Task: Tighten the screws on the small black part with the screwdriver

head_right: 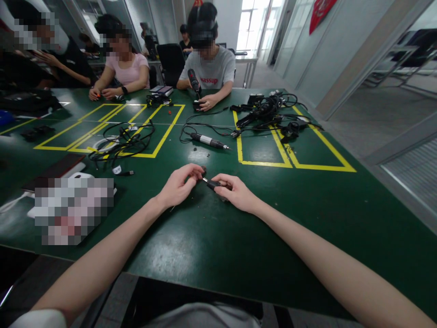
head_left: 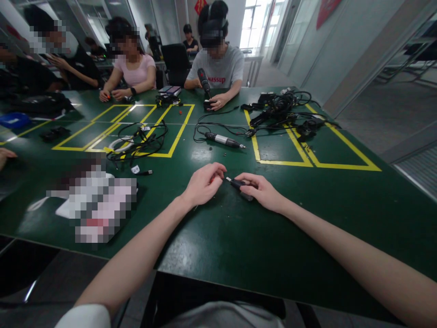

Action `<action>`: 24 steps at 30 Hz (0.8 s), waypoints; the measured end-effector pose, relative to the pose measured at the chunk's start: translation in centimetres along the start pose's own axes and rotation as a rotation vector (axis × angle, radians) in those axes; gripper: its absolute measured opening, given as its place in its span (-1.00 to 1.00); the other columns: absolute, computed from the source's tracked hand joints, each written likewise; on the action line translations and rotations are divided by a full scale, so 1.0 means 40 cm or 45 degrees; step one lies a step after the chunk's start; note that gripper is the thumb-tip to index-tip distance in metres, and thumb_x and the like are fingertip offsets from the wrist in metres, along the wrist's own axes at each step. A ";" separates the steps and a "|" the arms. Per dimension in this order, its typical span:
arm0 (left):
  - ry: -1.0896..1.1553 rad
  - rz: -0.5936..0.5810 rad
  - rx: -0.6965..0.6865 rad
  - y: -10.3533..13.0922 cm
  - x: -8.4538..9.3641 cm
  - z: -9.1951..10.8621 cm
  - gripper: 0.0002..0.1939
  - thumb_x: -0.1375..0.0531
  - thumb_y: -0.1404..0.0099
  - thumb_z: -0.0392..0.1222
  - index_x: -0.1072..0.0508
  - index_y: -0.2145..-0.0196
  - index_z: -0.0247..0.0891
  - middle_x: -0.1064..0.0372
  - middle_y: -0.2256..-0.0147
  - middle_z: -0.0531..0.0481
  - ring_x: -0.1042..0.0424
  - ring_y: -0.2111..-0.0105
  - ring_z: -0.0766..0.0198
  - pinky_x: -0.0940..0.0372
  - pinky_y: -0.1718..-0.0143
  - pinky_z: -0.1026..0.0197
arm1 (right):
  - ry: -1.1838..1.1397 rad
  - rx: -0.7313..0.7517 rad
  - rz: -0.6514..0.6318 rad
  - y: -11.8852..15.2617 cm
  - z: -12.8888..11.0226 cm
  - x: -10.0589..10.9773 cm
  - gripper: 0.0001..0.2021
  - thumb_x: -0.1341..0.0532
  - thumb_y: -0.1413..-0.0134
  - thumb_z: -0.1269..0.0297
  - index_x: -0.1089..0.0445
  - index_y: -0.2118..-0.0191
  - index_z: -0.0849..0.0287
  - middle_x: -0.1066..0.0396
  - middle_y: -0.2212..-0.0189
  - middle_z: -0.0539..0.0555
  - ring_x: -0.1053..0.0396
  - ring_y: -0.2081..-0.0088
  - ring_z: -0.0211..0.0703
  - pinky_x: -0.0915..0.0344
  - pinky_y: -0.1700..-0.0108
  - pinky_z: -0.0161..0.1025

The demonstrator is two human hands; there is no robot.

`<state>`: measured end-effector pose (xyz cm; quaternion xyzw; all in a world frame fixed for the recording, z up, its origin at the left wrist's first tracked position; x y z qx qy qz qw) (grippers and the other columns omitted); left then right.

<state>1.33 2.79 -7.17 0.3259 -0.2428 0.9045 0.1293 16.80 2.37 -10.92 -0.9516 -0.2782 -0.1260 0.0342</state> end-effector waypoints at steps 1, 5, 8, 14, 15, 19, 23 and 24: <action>0.018 0.053 0.063 -0.003 0.009 -0.018 -0.74 -0.01 -0.31 -0.25 -0.46 0.15 -0.22 -0.53 0.26 -0.03 -0.50 0.27 0.22 -0.39 0.16 0.17 | -0.001 -0.003 0.025 -0.002 -0.001 0.006 -0.64 -0.23 -0.09 0.02 -0.43 0.12 0.19 -0.26 0.55 -0.09 -0.20 0.51 -0.25 -0.12 0.43 -0.28; -0.086 0.093 0.237 -0.010 0.016 -0.069 -0.74 -0.02 -0.36 -0.21 -0.51 0.23 -0.23 -0.53 0.32 0.00 -0.47 0.32 0.23 -0.33 0.22 0.18 | 0.126 -0.059 -0.008 -0.008 -0.016 0.016 -0.59 -0.23 -0.09 -0.01 -0.49 0.11 0.22 -0.27 0.51 -0.06 -0.18 0.49 -0.25 -0.08 0.43 -0.27; -0.157 0.108 0.275 -0.012 0.018 -0.081 -0.72 -0.02 -0.39 -0.20 -0.54 0.25 -0.22 -0.55 0.31 -0.01 -0.48 0.30 0.21 -0.31 0.21 0.18 | 0.306 -0.048 -0.071 -0.002 -0.054 0.027 -0.60 -0.24 -0.11 0.03 -0.52 0.07 0.23 -0.16 0.55 -0.11 -0.13 0.50 -0.26 -0.05 0.43 -0.27; -0.186 0.134 0.274 -0.017 0.009 -0.080 -0.75 -0.04 -0.39 -0.20 -0.53 0.27 -0.20 -0.58 0.23 -0.03 -0.50 0.21 0.17 -0.33 0.14 0.15 | 0.599 0.162 0.072 0.033 -0.173 0.089 -0.66 -0.31 -0.13 0.13 -0.49 0.01 0.16 -0.17 0.56 -0.12 -0.13 0.52 -0.27 -0.04 0.47 -0.29; -0.186 0.135 0.270 -0.017 0.007 -0.079 -0.76 -0.05 -0.39 -0.20 -0.52 0.28 -0.19 -0.58 0.23 -0.03 -0.51 0.20 0.16 -0.33 0.14 0.14 | 0.609 0.171 0.089 0.038 -0.184 0.096 -0.64 -0.31 -0.14 0.11 -0.48 -0.01 0.16 -0.23 0.55 -0.10 -0.17 0.52 -0.26 -0.07 0.47 -0.29; -0.186 0.128 0.252 -0.017 0.004 -0.076 -0.75 -0.04 -0.41 -0.19 -0.51 0.29 -0.19 -0.57 0.24 -0.03 -0.50 0.21 0.17 -0.33 0.15 0.14 | 0.631 0.173 0.136 0.048 -0.200 0.113 -0.58 -0.35 -0.11 0.08 -0.45 -0.04 0.15 -0.41 0.51 -0.04 -0.31 0.51 -0.21 -0.20 0.47 -0.27; -0.177 0.117 0.244 -0.016 0.002 -0.074 -0.75 -0.04 -0.42 -0.18 -0.50 0.30 -0.20 -0.55 0.24 -0.03 -0.47 0.23 0.18 -0.31 0.16 0.15 | 0.647 0.187 0.192 0.048 -0.202 0.125 -0.67 -0.37 -0.10 0.09 -0.48 0.07 0.14 -0.46 0.50 -0.01 -0.35 0.51 -0.20 -0.27 0.46 -0.26; -0.177 0.114 0.243 -0.016 0.001 -0.073 -0.75 -0.04 -0.43 -0.18 -0.50 0.30 -0.20 -0.54 0.24 -0.03 -0.47 0.23 0.18 -0.31 0.16 0.15 | 0.639 0.187 0.217 0.047 -0.204 0.130 -0.69 -0.37 -0.11 0.08 -0.49 0.11 0.14 -0.46 0.50 0.00 -0.35 0.52 -0.20 -0.27 0.46 -0.26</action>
Point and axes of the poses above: each hand's wrist, its own y-axis away from the middle knuckle, its own x-axis out of the back of the hand, z = x × y, the point moved 8 cm from there along -y, towards the middle knuckle
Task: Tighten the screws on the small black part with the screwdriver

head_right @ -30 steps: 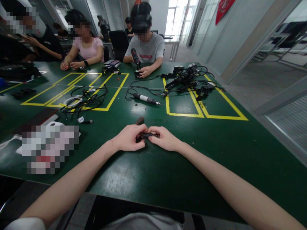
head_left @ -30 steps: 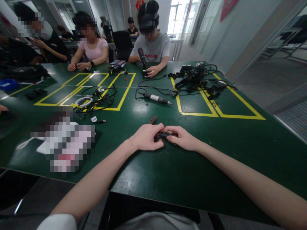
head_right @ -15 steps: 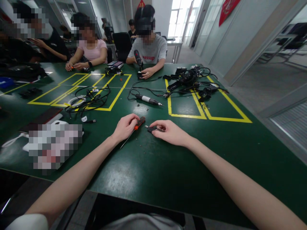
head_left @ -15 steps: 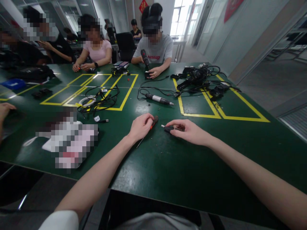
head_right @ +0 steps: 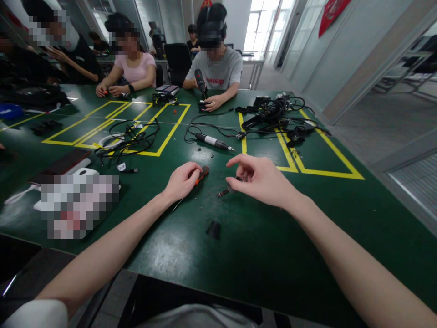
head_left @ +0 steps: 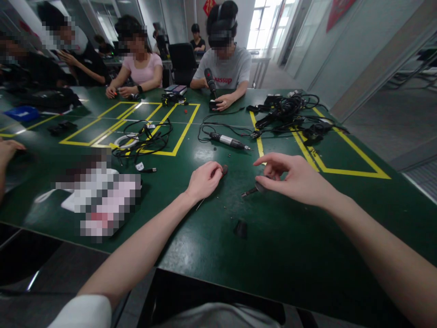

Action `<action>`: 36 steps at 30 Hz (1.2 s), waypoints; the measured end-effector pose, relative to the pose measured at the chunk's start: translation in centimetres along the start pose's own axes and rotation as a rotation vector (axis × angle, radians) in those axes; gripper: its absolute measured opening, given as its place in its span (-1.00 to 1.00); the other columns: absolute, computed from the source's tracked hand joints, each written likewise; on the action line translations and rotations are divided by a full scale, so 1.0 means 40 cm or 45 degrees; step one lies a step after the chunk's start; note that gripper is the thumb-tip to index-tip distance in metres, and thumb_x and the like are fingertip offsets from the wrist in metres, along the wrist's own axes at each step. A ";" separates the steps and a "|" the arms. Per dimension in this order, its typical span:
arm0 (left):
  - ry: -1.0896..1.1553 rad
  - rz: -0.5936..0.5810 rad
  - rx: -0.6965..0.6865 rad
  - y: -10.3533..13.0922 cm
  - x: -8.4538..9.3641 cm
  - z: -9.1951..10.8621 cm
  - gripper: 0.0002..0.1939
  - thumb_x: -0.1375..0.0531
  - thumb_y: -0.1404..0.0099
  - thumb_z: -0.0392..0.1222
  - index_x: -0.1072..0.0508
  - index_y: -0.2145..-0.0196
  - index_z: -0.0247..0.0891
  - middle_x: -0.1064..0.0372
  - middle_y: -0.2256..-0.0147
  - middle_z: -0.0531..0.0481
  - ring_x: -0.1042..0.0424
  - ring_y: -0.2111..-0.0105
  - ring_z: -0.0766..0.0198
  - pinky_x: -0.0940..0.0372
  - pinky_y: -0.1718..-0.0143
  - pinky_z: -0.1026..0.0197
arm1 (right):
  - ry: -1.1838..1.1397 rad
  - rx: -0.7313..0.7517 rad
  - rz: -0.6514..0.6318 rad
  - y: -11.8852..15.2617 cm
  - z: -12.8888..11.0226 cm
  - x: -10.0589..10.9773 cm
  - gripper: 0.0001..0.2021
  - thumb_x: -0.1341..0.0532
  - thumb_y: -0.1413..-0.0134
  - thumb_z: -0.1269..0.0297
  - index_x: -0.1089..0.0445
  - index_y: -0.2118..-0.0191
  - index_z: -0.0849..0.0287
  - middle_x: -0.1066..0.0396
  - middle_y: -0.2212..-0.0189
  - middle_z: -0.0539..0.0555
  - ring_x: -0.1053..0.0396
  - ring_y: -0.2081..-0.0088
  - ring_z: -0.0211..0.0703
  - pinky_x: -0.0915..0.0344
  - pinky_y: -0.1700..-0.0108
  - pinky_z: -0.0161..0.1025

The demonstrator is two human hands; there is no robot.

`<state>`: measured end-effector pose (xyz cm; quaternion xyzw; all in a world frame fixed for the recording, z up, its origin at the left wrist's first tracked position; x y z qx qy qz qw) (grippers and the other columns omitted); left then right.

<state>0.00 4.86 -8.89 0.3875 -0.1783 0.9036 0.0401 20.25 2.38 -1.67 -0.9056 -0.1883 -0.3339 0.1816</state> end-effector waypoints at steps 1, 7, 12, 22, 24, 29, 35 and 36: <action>-0.003 -0.003 -0.001 0.000 -0.001 0.001 -0.76 -0.05 -0.43 -0.18 -0.50 0.30 -0.20 -0.54 0.25 -0.02 -0.46 0.23 0.19 -0.31 0.16 0.16 | -0.011 -0.008 0.030 -0.002 0.001 0.006 -0.71 -0.36 -0.12 0.06 -0.50 0.15 0.14 -0.45 0.51 0.01 -0.34 0.52 -0.21 -0.27 0.47 -0.26; -0.050 0.000 -0.017 0.003 -0.001 0.014 -0.73 -0.06 -0.48 -0.13 -0.47 0.33 -0.22 -0.46 0.31 0.00 -0.40 0.29 0.23 -0.25 0.22 0.19 | -0.290 -0.206 0.183 -0.015 0.052 0.033 -0.63 -0.43 -0.07 -0.08 -0.50 0.32 0.17 -0.45 0.53 0.03 -0.37 0.53 -0.23 -0.31 0.52 -0.30; -0.069 0.014 -0.043 0.005 0.001 0.021 -0.73 -0.06 -0.49 -0.11 -0.46 0.32 -0.22 -0.43 0.30 -0.01 -0.40 0.25 0.22 -0.26 0.19 0.17 | -0.907 -0.531 0.222 -0.020 0.158 0.006 -0.58 -0.45 -0.06 -0.11 -0.39 0.37 0.14 -0.47 0.51 0.02 -0.39 0.58 -0.25 -0.39 0.59 -0.34; -0.095 -0.009 -0.059 0.013 -0.012 0.016 -0.90 -0.22 -0.36 -0.14 -0.48 0.22 -0.20 -0.44 0.23 0.02 -0.41 0.30 0.26 -0.34 0.21 0.19 | -0.804 -0.496 0.352 0.015 0.178 -0.013 -0.39 -0.58 0.29 -0.09 -0.34 0.19 0.05 -0.62 0.33 0.05 -0.63 0.22 0.07 -0.59 0.14 -0.04; -0.118 -0.008 -0.044 0.014 -0.013 0.015 -0.91 -0.20 -0.38 -0.17 -0.48 0.21 -0.20 -0.44 0.23 0.02 -0.42 0.29 0.25 -0.35 0.21 0.19 | -0.499 -0.503 0.423 0.058 0.210 0.007 -0.38 -0.55 0.29 -0.17 -0.32 0.19 0.05 -0.64 0.27 0.12 -0.62 0.15 0.19 -0.54 0.00 0.13; -0.210 -0.005 -0.040 0.017 -0.018 0.023 -0.91 -0.18 -0.40 -0.18 -0.46 0.19 -0.20 -0.44 0.21 0.00 -0.44 0.25 0.22 -0.36 0.18 0.17 | 0.148 -0.529 0.526 0.194 0.302 0.095 -0.37 -0.34 0.14 -0.44 -0.28 0.23 0.00 -0.61 0.17 0.26 -0.55 0.01 0.47 -0.47 -0.01 0.37; -0.225 0.092 -0.073 0.028 -0.004 0.034 -0.85 -0.16 -0.43 -0.13 -0.45 0.13 -0.22 -0.43 0.17 -0.05 -0.44 0.20 0.18 -0.38 0.12 0.13 | 0.817 -0.151 0.933 0.337 0.070 0.113 -0.41 -0.15 -0.18 -0.37 -0.31 -0.08 -0.01 -0.39 -0.15 0.37 -0.34 -0.16 0.69 -0.26 -0.05 0.63; -0.209 0.104 -0.068 0.028 -0.002 0.033 -0.85 -0.15 -0.44 -0.12 -0.45 0.13 -0.22 -0.43 0.17 -0.05 -0.44 0.20 0.19 -0.37 0.13 0.13 | 0.764 -0.033 0.739 0.333 0.018 0.041 -0.55 -0.14 -0.30 -0.17 -0.26 -0.18 -0.10 -0.35 -0.22 0.26 -0.31 -0.22 0.54 -0.30 -0.11 0.52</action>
Point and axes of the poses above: each hand's wrist, its own y-axis away from the middle knuckle, its own x-axis out of the back of the hand, z = x × y, the point moved 8 cm from there along -y, towards the middle knuckle
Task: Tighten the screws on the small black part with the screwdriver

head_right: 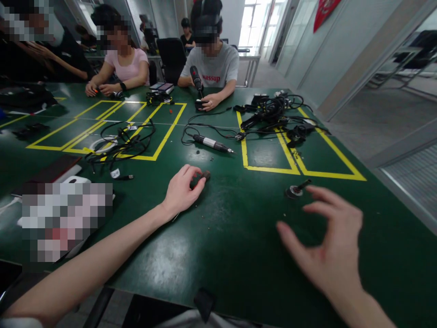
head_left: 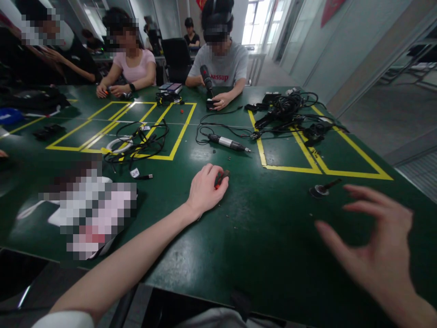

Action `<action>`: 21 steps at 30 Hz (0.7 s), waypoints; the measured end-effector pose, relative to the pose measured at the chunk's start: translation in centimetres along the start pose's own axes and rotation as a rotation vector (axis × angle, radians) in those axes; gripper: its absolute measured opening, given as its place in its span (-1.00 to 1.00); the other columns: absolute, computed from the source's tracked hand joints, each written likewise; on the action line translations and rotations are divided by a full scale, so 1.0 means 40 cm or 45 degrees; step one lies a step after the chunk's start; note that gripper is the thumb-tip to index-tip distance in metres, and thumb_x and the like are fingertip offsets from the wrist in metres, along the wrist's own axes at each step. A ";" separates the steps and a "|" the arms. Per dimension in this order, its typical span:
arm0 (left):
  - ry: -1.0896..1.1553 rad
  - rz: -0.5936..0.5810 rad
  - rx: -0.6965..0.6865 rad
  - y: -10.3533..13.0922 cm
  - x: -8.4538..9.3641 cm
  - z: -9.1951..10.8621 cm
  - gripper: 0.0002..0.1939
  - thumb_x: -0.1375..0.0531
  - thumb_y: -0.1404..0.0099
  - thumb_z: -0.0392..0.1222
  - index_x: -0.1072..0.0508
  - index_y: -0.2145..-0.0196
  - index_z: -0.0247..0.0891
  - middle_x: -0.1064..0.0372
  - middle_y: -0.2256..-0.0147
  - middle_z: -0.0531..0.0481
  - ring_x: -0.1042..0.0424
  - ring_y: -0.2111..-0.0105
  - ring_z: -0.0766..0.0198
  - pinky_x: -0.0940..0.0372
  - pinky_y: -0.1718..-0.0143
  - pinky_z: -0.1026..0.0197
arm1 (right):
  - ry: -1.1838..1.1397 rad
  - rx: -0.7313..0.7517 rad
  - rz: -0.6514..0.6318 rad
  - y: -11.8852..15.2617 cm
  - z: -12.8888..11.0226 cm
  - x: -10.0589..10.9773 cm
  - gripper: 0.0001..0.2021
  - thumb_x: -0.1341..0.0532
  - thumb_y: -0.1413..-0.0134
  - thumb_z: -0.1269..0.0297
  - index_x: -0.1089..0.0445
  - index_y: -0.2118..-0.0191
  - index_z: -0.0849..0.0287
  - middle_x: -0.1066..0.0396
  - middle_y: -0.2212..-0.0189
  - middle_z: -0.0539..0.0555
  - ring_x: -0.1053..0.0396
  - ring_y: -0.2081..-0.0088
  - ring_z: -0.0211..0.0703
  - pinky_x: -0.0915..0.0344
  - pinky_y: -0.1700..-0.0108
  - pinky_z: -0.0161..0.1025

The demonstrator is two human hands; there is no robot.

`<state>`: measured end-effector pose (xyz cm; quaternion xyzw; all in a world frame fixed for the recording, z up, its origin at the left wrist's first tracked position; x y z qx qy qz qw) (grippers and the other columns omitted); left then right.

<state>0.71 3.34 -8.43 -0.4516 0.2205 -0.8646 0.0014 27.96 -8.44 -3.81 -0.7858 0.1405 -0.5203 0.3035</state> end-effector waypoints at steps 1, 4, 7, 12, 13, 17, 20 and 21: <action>0.021 0.008 0.014 0.000 0.002 -0.003 -0.85 -0.16 -0.44 -0.12 -0.45 0.13 -0.22 -0.43 0.17 -0.04 -0.44 0.22 0.20 -0.37 0.15 0.14 | -0.150 0.233 -0.146 0.038 -0.102 -0.027 -0.60 -0.15 -0.34 -0.03 -0.27 -0.21 -0.11 -0.35 -0.24 0.21 -0.35 -0.20 0.37 -0.40 -0.08 0.32; 0.091 0.011 0.065 -0.001 0.004 -0.014 -0.85 -0.16 -0.44 -0.10 -0.45 0.14 -0.21 -0.41 0.19 -0.02 -0.42 0.28 0.24 -0.35 0.21 0.17 | -0.353 0.900 -0.256 0.177 -0.368 -0.082 -0.75 -0.13 -0.42 0.14 -0.42 -0.11 -0.08 -0.50 -0.15 0.00 -0.43 -0.06 -0.04 -0.43 -0.05 -0.10; 0.127 -0.004 0.083 -0.002 0.003 -0.017 -0.85 -0.16 -0.44 -0.10 -0.45 0.15 -0.20 -0.41 0.21 0.00 -0.41 0.30 0.25 -0.34 0.23 0.17 | -0.289 0.947 -0.447 0.225 -0.444 -0.159 -0.83 -0.20 -0.39 0.27 -0.46 -0.02 0.03 -0.59 0.02 0.01 -0.47 0.12 -0.13 -0.43 0.07 -0.20; 0.132 -0.023 0.061 -0.002 -0.001 -0.009 -0.86 -0.15 -0.45 -0.11 -0.45 0.14 -0.18 -0.40 0.22 0.01 -0.40 0.31 0.25 -0.34 0.23 0.18 | -0.336 0.724 -0.733 0.154 -0.341 -0.168 -0.75 -0.11 -0.32 0.44 -0.44 -0.02 0.15 -0.55 0.18 0.13 -0.52 0.21 -0.07 -0.50 0.16 -0.17; 0.136 -0.026 0.061 -0.002 -0.002 -0.008 -0.86 -0.14 -0.45 -0.11 -0.45 0.14 -0.18 -0.40 0.22 0.01 -0.40 0.31 0.25 -0.33 0.25 0.19 | -0.404 0.663 -0.767 0.126 -0.307 -0.163 -0.69 -0.06 -0.32 0.51 -0.43 -0.04 0.13 -0.54 0.12 0.15 -0.53 0.17 -0.09 -0.51 0.13 -0.20; 0.155 -0.055 0.059 -0.004 -0.006 -0.007 -0.86 -0.14 -0.46 -0.10 -0.44 0.15 -0.18 -0.39 0.24 0.01 -0.40 0.31 0.25 -0.32 0.28 0.20 | -0.574 0.310 -0.592 -0.019 -0.147 -0.170 -0.84 -0.07 -0.38 0.43 -0.38 0.17 0.08 -0.46 0.08 0.18 -0.53 0.08 -0.04 -0.53 0.10 -0.14; 0.159 -0.065 0.050 -0.006 -0.007 -0.008 -0.86 -0.14 -0.45 -0.10 -0.44 0.15 -0.18 -0.39 0.23 0.01 -0.40 0.29 0.25 -0.33 0.27 0.20 | -0.628 0.028 -0.437 -0.088 -0.033 -0.210 -0.88 -0.19 -0.32 0.30 -0.26 0.29 0.07 -0.43 0.12 0.18 -0.53 0.08 0.06 -0.53 0.04 0.01; 0.161 -0.064 0.051 -0.006 -0.007 -0.009 -0.86 -0.14 -0.45 -0.10 -0.44 0.15 -0.18 -0.39 0.23 0.01 -0.40 0.29 0.25 -0.33 0.27 0.20 | -0.618 0.001 -0.414 -0.098 -0.009 -0.222 -0.93 -0.19 -0.31 0.27 -0.28 0.24 0.07 -0.43 0.13 0.18 -0.53 0.07 0.09 -0.52 0.01 0.06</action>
Point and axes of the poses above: each hand's wrist, its own y-axis away from the middle knuckle, its own x-axis out of the back of the hand, z = x × y, the point moved 8 cm from there along -y, towards the middle knuckle
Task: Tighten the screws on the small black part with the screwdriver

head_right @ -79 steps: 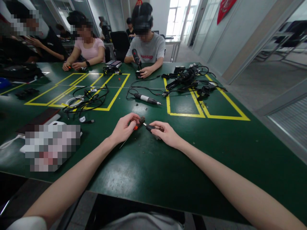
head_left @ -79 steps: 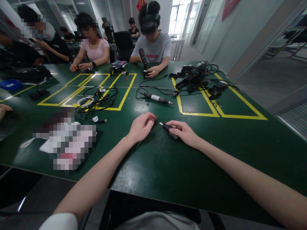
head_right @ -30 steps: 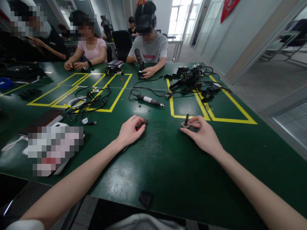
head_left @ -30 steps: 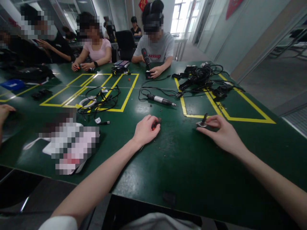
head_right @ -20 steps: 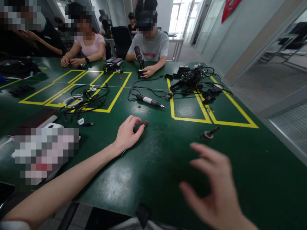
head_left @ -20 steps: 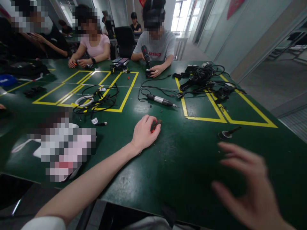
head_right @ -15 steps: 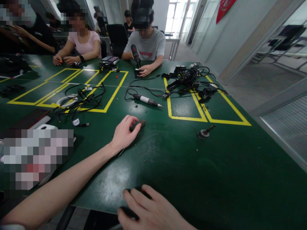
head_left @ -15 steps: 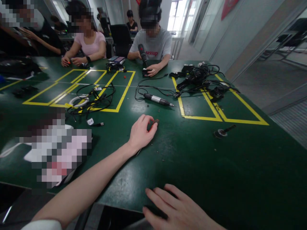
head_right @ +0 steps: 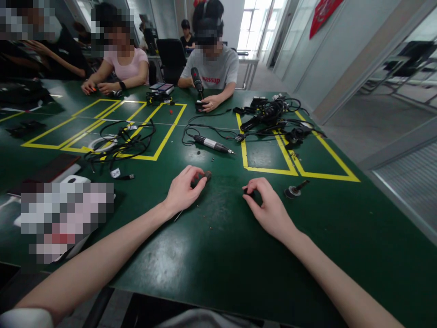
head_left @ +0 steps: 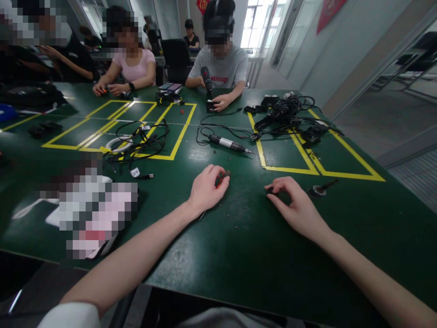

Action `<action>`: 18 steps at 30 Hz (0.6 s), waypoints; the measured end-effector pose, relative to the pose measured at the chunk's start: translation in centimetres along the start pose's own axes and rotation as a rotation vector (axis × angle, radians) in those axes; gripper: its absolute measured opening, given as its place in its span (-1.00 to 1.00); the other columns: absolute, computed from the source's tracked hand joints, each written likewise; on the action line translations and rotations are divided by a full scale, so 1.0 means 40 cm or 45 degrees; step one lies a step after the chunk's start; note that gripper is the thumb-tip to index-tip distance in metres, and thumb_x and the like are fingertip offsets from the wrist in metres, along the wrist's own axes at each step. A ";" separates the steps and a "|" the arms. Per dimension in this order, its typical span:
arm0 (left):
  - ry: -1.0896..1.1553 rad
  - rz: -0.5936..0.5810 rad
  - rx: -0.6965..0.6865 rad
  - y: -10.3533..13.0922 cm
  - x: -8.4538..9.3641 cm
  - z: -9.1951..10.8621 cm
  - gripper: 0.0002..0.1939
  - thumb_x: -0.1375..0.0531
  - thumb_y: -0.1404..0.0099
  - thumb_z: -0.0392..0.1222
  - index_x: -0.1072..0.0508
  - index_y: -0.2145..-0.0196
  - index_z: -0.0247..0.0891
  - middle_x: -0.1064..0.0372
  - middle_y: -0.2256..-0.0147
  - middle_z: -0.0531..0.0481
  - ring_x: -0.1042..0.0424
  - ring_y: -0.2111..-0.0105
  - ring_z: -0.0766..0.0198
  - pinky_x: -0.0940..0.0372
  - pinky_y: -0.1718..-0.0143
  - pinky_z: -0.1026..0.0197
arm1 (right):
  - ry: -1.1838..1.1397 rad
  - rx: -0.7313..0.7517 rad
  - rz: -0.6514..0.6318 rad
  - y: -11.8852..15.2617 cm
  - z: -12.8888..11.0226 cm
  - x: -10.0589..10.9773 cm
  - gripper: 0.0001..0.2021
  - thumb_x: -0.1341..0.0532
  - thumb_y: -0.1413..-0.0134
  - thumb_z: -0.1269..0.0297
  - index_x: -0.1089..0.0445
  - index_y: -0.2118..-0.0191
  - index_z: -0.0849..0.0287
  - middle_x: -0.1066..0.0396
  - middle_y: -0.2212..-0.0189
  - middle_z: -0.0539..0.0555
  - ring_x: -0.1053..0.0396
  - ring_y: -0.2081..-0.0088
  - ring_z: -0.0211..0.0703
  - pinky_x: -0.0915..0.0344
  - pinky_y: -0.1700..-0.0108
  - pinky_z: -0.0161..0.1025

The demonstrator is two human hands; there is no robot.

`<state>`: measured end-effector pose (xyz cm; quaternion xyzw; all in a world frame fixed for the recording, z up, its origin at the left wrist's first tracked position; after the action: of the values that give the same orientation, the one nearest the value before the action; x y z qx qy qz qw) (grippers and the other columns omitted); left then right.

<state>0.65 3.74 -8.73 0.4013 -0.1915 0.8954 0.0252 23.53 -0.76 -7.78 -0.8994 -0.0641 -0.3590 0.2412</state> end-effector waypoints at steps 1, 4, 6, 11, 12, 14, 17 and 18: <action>0.002 0.001 0.002 0.000 0.000 -0.001 -0.86 -0.14 -0.45 -0.11 -0.44 0.15 -0.18 -0.40 0.23 0.01 -0.40 0.29 0.25 -0.34 0.26 0.20 | 0.028 -0.011 -0.017 -0.006 0.021 -0.002 -0.95 -0.18 -0.30 0.26 -0.30 0.18 0.07 -0.45 0.11 0.19 -0.52 0.04 0.11 -0.51 -0.02 0.10; 0.011 -0.012 0.007 0.000 -0.001 -0.002 -0.85 -0.14 -0.45 -0.11 -0.45 0.14 -0.18 -0.41 0.22 0.01 -0.41 0.29 0.25 -0.36 0.25 0.19 | 0.191 0.038 -0.065 -0.007 0.054 0.009 -0.77 -0.19 -0.32 0.12 -0.35 0.01 0.08 -0.47 -0.02 0.24 -0.48 -0.08 0.20 -0.47 -0.09 0.17; 0.010 -0.029 -0.006 0.000 -0.003 0.000 -0.85 -0.14 -0.45 -0.11 -0.46 0.14 -0.18 -0.42 0.21 0.00 -0.42 0.27 0.24 -0.37 0.24 0.18 | 0.350 0.080 -0.042 -0.009 0.061 0.036 -0.63 -0.21 -0.30 0.00 -0.36 -0.06 0.12 -0.46 -0.07 0.28 -0.45 -0.12 0.24 -0.43 -0.13 0.20; -0.007 -0.026 -0.029 -0.001 -0.001 0.001 -0.87 -0.15 -0.43 -0.14 -0.46 0.14 -0.17 -0.43 0.22 0.00 -0.44 0.27 0.24 -0.38 0.21 0.18 | 0.693 0.036 -0.153 -0.038 0.075 0.053 -0.48 -0.19 -0.18 -0.26 -0.48 0.10 0.15 -0.55 0.03 0.31 -0.46 -0.07 0.37 -0.24 -0.24 0.38; -0.010 -0.027 -0.032 -0.001 -0.001 0.001 -0.87 -0.15 -0.43 -0.14 -0.47 0.14 -0.18 -0.43 0.22 0.01 -0.44 0.27 0.24 -0.38 0.21 0.17 | 0.707 0.001 -0.171 -0.044 0.075 0.053 -0.47 -0.16 -0.19 -0.27 -0.49 0.12 0.14 -0.57 0.06 0.30 -0.48 -0.05 0.36 -0.23 -0.24 0.41; -0.014 -0.035 -0.038 -0.001 -0.003 0.001 -0.87 -0.15 -0.44 -0.15 -0.47 0.14 -0.18 -0.43 0.22 0.01 -0.45 0.27 0.23 -0.38 0.20 0.17 | 0.706 -0.027 -0.138 -0.052 0.060 0.067 -0.48 -0.13 -0.21 -0.27 -0.50 0.17 0.12 -0.59 0.11 0.27 -0.50 -0.01 0.34 -0.22 -0.24 0.41; -0.006 -0.041 -0.037 -0.001 -0.005 0.002 -0.87 -0.15 -0.44 -0.14 -0.47 0.14 -0.18 -0.44 0.22 0.00 -0.45 0.26 0.23 -0.37 0.21 0.17 | 0.699 0.035 0.088 -0.049 0.011 0.147 -0.58 -0.13 -0.24 -0.15 -0.47 0.32 0.10 -0.60 0.19 0.25 -0.54 0.06 0.24 -0.25 -0.26 0.28; -0.001 -0.039 -0.036 -0.002 -0.006 0.001 -0.87 -0.15 -0.44 -0.14 -0.47 0.14 -0.18 -0.44 0.21 0.00 -0.45 0.25 0.23 -0.37 0.22 0.18 | 0.709 0.038 0.232 -0.042 -0.001 0.193 -0.62 -0.13 -0.24 -0.11 -0.44 0.35 0.10 -0.59 0.24 0.25 -0.54 0.09 0.21 -0.29 -0.23 0.24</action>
<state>0.86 3.81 -8.85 0.4041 -0.1981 0.8919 0.0445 28.71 0.26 -1.87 -0.7646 0.0802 -0.5680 0.2940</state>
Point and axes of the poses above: each hand's wrist, its own y-axis away from the middle knuckle, its own x-axis out of the back of the hand, z = x × y, the point moved 8 cm from there along -y, towards the middle knuckle
